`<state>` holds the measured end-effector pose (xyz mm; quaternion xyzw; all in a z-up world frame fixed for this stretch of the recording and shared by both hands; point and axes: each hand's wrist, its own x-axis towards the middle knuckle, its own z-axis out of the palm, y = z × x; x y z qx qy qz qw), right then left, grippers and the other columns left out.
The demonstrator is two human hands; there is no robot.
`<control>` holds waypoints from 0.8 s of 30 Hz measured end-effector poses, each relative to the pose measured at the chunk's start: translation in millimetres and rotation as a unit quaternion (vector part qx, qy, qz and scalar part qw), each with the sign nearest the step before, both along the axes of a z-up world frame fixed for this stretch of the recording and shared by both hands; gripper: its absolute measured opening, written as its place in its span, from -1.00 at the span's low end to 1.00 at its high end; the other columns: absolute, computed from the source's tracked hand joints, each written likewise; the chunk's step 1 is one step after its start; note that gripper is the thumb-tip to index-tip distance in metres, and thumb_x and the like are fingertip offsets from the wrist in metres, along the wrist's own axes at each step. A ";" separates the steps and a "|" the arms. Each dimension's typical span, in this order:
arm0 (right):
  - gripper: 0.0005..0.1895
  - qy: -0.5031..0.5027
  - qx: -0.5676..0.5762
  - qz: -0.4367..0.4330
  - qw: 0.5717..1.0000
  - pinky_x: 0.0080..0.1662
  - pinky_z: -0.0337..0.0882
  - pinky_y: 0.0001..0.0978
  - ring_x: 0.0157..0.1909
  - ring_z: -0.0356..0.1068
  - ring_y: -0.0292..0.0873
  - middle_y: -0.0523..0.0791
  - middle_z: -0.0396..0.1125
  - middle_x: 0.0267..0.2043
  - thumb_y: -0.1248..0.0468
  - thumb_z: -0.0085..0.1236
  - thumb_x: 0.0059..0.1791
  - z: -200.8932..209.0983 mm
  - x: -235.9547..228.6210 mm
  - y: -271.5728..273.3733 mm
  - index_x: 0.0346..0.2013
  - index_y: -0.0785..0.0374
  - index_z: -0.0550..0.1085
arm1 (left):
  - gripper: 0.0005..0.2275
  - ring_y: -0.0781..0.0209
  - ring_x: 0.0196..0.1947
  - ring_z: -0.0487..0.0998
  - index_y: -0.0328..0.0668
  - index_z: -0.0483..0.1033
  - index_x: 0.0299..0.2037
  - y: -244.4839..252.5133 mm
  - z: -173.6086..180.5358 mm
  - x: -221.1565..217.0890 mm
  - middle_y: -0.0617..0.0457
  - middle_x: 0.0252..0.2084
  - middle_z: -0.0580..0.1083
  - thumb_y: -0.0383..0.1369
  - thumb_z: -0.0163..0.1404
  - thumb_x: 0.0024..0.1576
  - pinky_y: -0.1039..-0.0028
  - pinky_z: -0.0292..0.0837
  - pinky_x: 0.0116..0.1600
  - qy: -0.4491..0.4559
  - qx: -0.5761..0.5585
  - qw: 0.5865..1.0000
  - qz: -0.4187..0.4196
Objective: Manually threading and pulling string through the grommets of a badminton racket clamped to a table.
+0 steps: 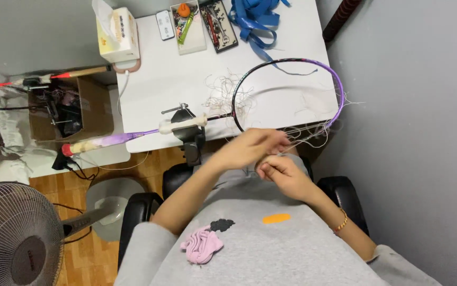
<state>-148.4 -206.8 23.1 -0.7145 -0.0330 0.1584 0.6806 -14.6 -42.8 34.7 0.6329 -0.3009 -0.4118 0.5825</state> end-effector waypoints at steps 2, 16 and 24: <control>-0.73 0.096 0.072 -0.003 0.993 -0.31 0.24 -0.51 -0.40 0.13 -0.35 -0.23 0.26 -0.43 0.22 -0.11 0.14 -7.5 -4.4 -2.1 -0.35 0.29 0.44 | -0.71 0.23 -0.17 0.61 -0.33 0.54 0.00 -12.1 0.7 -8.7 -0.06 -0.15 0.61 -0.28 -0.17 0.35 0.46 0.56 -0.03 0.050 0.031 0.998 -0.014; -0.61 -0.040 0.134 -0.061 0.988 -0.38 0.11 -0.52 -0.45 0.01 -0.37 -0.24 0.15 -0.50 0.12 -0.11 0.20 -13.0 -33.5 -70.4 -0.41 0.28 0.41 | -0.57 0.25 -0.11 0.62 -0.49 0.32 0.21 41.7 -97.8 -35.8 -0.03 -0.07 0.58 -0.47 0.11 0.16 0.50 0.56 -0.03 0.178 -0.015 0.945 0.273; -0.63 -0.064 0.133 -0.079 0.986 -0.36 0.12 -0.53 -0.44 0.03 -0.38 -0.22 0.19 -0.46 0.18 -0.13 0.22 -10.1 -26.3 -83.8 -0.40 0.29 0.42 | -0.69 0.37 -0.48 0.46 -0.17 0.44 -0.10 145.1 -23.5 19.3 0.08 -0.50 0.44 -0.12 -0.24 0.43 0.61 0.46 -0.24 -0.070 0.007 0.872 0.485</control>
